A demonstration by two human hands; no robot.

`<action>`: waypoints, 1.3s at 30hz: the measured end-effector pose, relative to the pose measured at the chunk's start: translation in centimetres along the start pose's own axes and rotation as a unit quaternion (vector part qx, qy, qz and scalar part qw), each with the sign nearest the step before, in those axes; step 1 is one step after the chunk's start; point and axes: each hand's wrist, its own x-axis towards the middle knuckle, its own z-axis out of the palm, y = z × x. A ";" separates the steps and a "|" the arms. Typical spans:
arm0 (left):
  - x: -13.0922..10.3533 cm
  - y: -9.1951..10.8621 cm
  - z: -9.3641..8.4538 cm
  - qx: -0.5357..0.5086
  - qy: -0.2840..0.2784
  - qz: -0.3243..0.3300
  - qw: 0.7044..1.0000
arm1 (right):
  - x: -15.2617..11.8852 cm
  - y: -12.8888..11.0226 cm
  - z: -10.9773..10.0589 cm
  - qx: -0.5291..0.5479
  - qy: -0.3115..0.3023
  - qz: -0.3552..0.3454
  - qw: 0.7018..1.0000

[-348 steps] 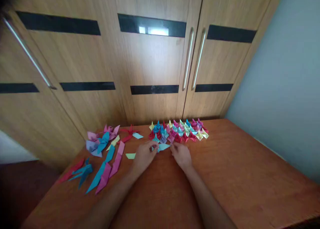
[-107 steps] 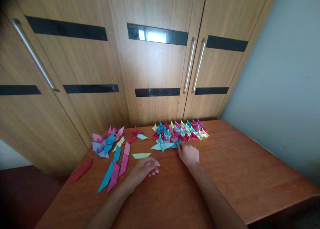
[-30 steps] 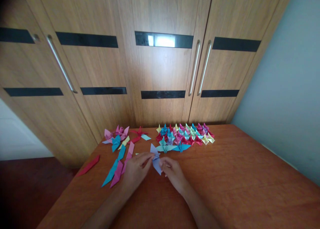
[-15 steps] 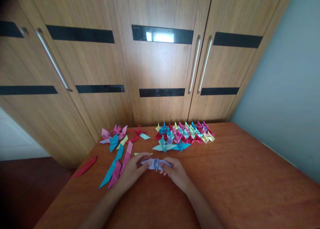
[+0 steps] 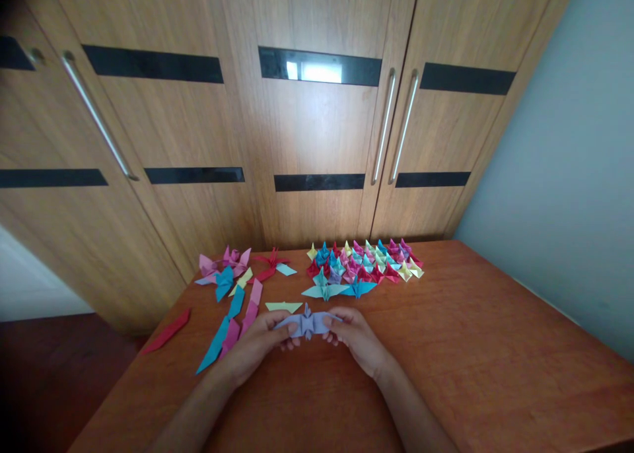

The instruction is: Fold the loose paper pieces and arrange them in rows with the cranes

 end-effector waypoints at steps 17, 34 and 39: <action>0.4 -1.4 -0.9 -0.078 0.060 -0.031 0.995 | 0.9 0.7 -1.6 0.055 0.124 -0.006 0.991; 1.1 -2.6 0.1 0.012 0.075 -0.020 0.997 | -0.2 1.4 2.4 -0.454 0.169 -0.229 0.844; 1.2 -2.8 0.1 0.011 0.078 -0.019 0.997 | -0.4 0.9 0.9 -0.497 0.210 -0.227 0.811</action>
